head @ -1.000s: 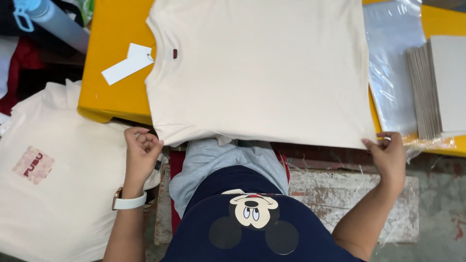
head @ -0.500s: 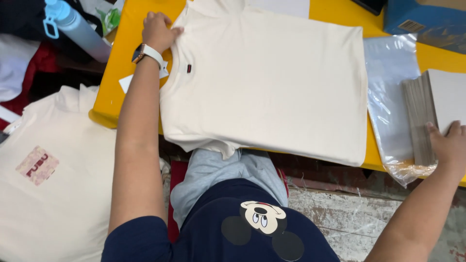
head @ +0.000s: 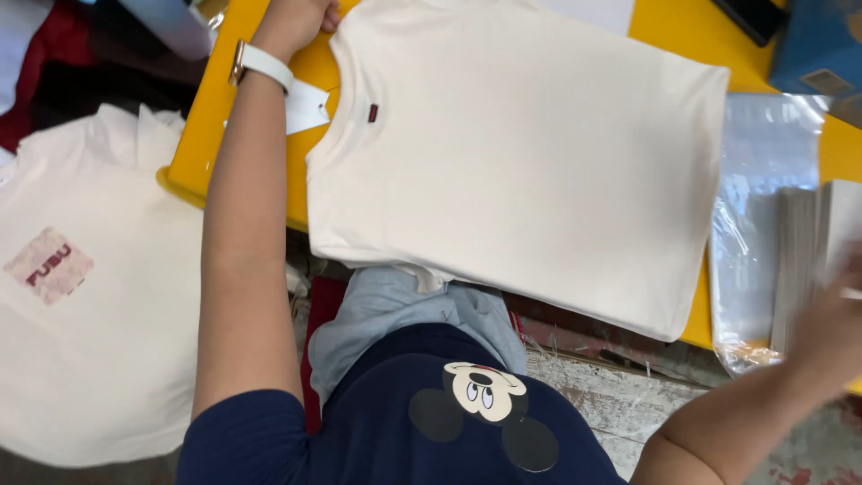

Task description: Folding shirts using a cardboard template and placing them into plastic bags for retail.

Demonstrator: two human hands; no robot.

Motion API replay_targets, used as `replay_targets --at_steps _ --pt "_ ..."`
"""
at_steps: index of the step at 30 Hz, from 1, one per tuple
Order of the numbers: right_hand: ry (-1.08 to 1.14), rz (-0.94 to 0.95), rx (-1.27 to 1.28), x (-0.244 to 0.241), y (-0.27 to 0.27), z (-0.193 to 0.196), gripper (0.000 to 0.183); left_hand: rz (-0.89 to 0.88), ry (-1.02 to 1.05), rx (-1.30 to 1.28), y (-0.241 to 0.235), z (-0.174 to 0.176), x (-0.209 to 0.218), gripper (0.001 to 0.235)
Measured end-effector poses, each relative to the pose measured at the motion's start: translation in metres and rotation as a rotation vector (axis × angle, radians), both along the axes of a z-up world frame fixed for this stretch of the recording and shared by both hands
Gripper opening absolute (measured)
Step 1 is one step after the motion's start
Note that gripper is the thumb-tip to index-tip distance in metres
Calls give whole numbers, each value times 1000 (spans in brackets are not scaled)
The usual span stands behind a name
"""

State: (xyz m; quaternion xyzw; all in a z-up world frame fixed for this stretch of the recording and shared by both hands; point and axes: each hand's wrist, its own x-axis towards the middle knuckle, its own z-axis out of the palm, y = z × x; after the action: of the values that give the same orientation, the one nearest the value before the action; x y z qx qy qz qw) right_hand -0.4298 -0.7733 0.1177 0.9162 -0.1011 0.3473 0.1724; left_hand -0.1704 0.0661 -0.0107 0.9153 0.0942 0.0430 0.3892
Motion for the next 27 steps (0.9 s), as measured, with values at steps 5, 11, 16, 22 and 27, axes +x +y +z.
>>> replay_targets --at_steps 5,11,16,22,27 --pt "623 1023 161 -2 356 56 20 -69 42 -199 3 -10 -10 29" --pt "1050 1083 370 168 466 29 27 -32 -132 -65 -32 45 -41 40" --pt "607 1294 620 368 544 -37 32 64 -180 48 -52 43 -43 43" --pt "660 650 681 485 583 -92 4 156 -213 227 -64 28 -40 24" --pt "282 918 648 462 580 -73 58 187 -226 276 -68 31 -44 24"
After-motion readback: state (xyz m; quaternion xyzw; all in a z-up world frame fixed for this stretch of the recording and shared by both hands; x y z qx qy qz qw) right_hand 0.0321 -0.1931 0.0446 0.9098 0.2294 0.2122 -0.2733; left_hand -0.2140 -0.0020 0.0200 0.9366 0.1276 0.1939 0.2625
